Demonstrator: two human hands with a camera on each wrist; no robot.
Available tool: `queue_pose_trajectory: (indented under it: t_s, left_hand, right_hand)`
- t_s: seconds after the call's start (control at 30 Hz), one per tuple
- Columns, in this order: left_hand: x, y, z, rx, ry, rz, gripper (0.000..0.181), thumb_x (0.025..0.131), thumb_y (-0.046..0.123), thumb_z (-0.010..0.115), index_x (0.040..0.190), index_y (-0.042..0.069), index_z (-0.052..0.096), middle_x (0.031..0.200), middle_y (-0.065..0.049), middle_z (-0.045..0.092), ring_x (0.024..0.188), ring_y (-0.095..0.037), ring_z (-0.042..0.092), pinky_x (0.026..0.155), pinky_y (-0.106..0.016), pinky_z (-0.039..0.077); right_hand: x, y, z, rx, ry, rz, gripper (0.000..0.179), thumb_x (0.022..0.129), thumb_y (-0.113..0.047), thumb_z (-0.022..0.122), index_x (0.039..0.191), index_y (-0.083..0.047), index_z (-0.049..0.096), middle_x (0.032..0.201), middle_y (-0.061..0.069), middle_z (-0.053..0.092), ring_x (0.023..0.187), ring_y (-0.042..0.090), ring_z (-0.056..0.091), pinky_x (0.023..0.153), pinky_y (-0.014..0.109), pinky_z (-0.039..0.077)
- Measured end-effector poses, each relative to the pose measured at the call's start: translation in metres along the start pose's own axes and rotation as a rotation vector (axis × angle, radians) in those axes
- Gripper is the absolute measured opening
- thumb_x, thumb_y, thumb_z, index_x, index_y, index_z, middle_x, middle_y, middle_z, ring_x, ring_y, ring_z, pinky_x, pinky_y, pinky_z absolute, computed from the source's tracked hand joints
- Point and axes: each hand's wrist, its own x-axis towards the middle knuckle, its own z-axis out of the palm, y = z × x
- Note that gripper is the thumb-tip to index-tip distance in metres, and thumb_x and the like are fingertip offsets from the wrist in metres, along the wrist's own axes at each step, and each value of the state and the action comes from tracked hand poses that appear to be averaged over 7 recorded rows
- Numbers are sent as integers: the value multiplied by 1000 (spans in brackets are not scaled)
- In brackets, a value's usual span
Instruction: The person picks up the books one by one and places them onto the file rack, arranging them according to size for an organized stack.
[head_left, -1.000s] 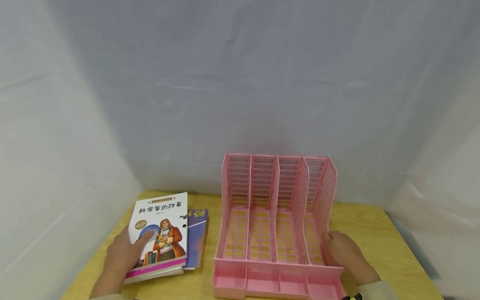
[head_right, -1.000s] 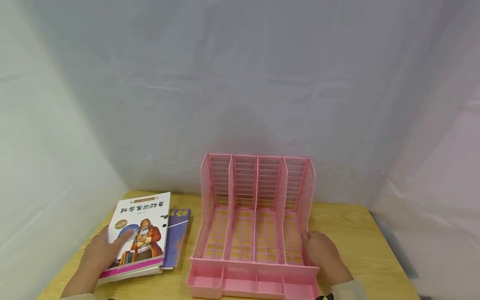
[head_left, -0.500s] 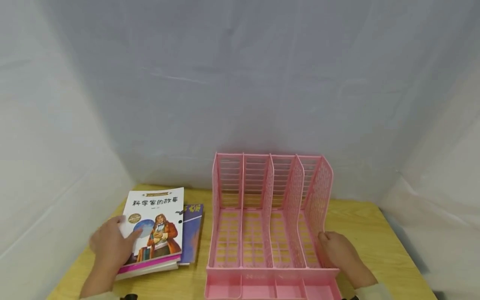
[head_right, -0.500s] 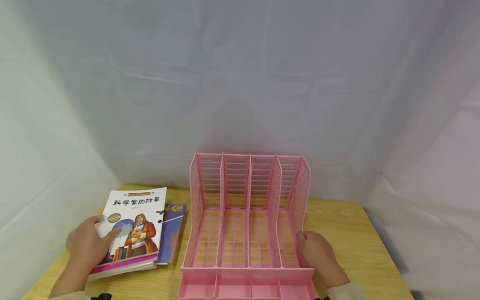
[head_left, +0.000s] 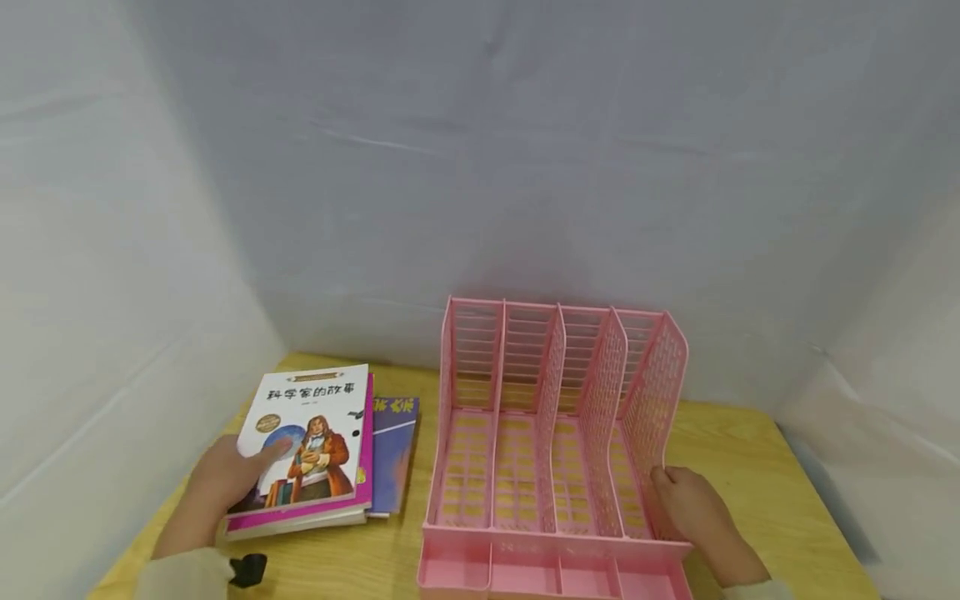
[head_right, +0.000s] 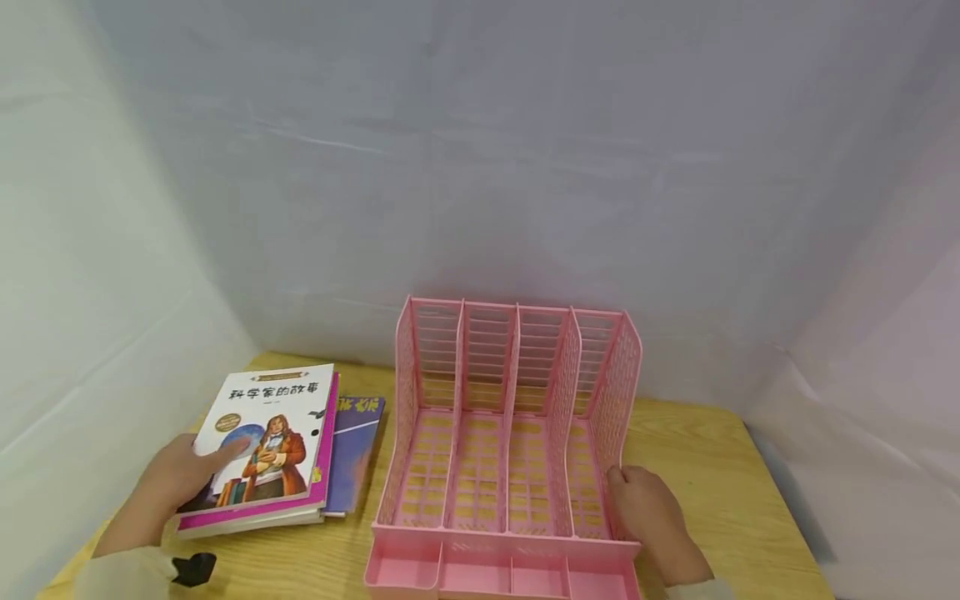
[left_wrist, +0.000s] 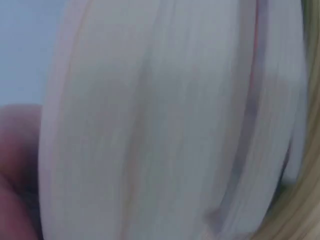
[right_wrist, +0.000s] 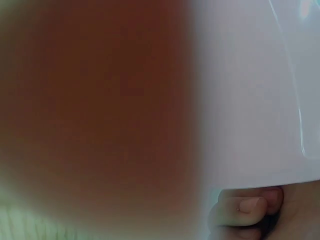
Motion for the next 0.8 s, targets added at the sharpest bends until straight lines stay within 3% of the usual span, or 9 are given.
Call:
queue_pose_trajectory:
  t_s: [0.1,0.23,0.3,0.37,0.43,0.5,0.6,0.73,0.8]
  left_hand:
    - [-4,0,-11,-72,92,-9,86,99,54,61,132,-24,41,116,-39,57,97,-42,60,84,-54,52]
    - [-25,15,-20,-207,373,-15,69,105,37,58,141,-17,34,127,-39,50,109,-48,54,85,-56,47]
    - [-39,29,-21,-320,532,23,58,105,31,59,139,-10,37,124,-31,55,103,-36,58,81,-42,50]
    - [-53,42,-19,-465,671,122,43,103,24,63,129,-3,42,119,-19,60,96,-21,60,73,-26,50]
    - [-65,55,-13,-574,742,223,35,99,15,67,125,7,45,120,-10,62,93,-8,61,68,-12,49]
    - [-75,64,-3,-610,724,267,39,96,10,69,129,12,50,125,-7,66,95,-4,63,71,-10,52]
    - [-83,71,12,-520,564,245,54,99,17,67,148,12,45,140,-16,62,112,-24,66,85,-35,61]
    - [-86,71,21,-324,374,190,62,109,41,48,154,0,38,145,-32,52,125,-53,55,98,-69,46]
    - [-85,71,22,-274,324,158,67,110,47,39,154,-3,40,146,-35,50,128,-55,52,100,-71,44]
  right_hand:
    - [-1,1,1,2,-2,-18,53,112,-30,33,84,-3,68,108,27,71,109,50,66,96,65,48]
    - [-1,2,0,5,-11,-19,54,113,-30,31,93,0,72,118,35,67,115,55,61,100,67,46]
    - [0,2,0,11,-21,-12,55,113,-31,30,82,-4,66,117,33,68,115,55,61,100,66,46]
    - [1,3,0,27,-33,1,56,113,-33,29,75,-4,58,107,31,69,107,50,65,98,64,47]
    - [0,4,0,31,-24,-6,56,113,-33,30,83,-1,66,114,32,69,114,52,63,101,66,46]
    - [0,5,1,30,-20,1,57,113,-33,30,93,3,70,116,34,68,114,53,62,101,66,45]
    - [0,6,1,25,-13,-2,58,113,-33,29,105,5,72,128,36,63,123,57,55,103,68,43]
    - [2,6,1,27,-22,-8,60,114,-35,28,98,4,71,121,36,66,117,56,60,101,67,45]
    - [2,5,2,35,-26,-6,61,113,-36,28,100,6,71,112,35,68,107,53,64,95,64,50]
